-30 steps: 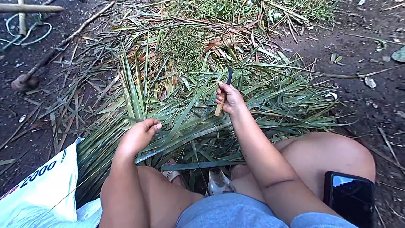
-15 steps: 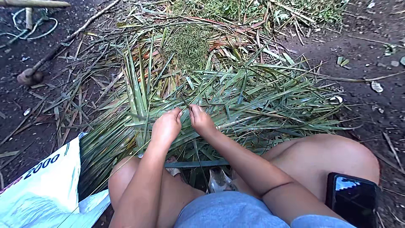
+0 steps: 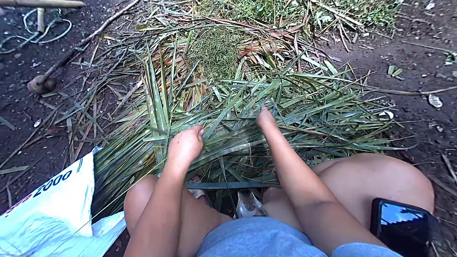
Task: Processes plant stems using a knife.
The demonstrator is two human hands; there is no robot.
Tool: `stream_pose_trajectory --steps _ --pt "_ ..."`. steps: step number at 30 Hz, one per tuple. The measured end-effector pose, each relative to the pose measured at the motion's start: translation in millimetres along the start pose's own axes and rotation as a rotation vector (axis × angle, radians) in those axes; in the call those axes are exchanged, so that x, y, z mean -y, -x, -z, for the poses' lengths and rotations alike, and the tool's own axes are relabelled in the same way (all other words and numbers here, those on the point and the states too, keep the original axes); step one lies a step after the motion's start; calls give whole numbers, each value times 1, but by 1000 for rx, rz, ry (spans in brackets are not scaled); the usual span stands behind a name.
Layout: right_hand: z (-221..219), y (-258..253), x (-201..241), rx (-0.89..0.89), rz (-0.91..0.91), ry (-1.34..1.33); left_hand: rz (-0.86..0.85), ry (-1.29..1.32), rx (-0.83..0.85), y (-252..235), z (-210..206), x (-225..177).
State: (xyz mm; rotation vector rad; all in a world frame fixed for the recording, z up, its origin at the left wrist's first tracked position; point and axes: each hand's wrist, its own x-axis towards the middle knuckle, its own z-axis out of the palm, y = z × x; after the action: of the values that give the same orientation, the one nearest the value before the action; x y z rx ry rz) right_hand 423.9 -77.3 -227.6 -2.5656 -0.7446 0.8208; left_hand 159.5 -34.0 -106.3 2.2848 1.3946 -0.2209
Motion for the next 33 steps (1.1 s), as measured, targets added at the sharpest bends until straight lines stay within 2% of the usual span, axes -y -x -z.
stream_pose_trajectory --steps 2,5,7,8,12,14,19,25,29,33 --pt "5 -14 -14 40 -12 -170 43 5 -23 0 4 6" --pt "-2 7 5 134 158 -679 68 28 -44 -4 2 9" --pt "-8 32 24 393 336 -1037 74 39 -54 -6 2 7" --pt "-13 45 32 529 420 -1124 75 48 -54 -6 2 6" --pt "-33 85 52 974 510 -1064 58 76 -70 -5 2 4" --pt "-37 91 56 1038 491 -1007 36 72 -84 -4 0 3" --pt "-26 89 54 858 393 -927 -16 20 -113 -1 -7 3" --pt "-17 77 46 764 323 -932 -22 -40 -110 -3 -9 0" --pt "-5 40 33 582 144 -1028 -19 -52 -96 1 -5 3" --pt "3 15 19 272 -35 -1144 -4 -69 -121 4 -3 6"
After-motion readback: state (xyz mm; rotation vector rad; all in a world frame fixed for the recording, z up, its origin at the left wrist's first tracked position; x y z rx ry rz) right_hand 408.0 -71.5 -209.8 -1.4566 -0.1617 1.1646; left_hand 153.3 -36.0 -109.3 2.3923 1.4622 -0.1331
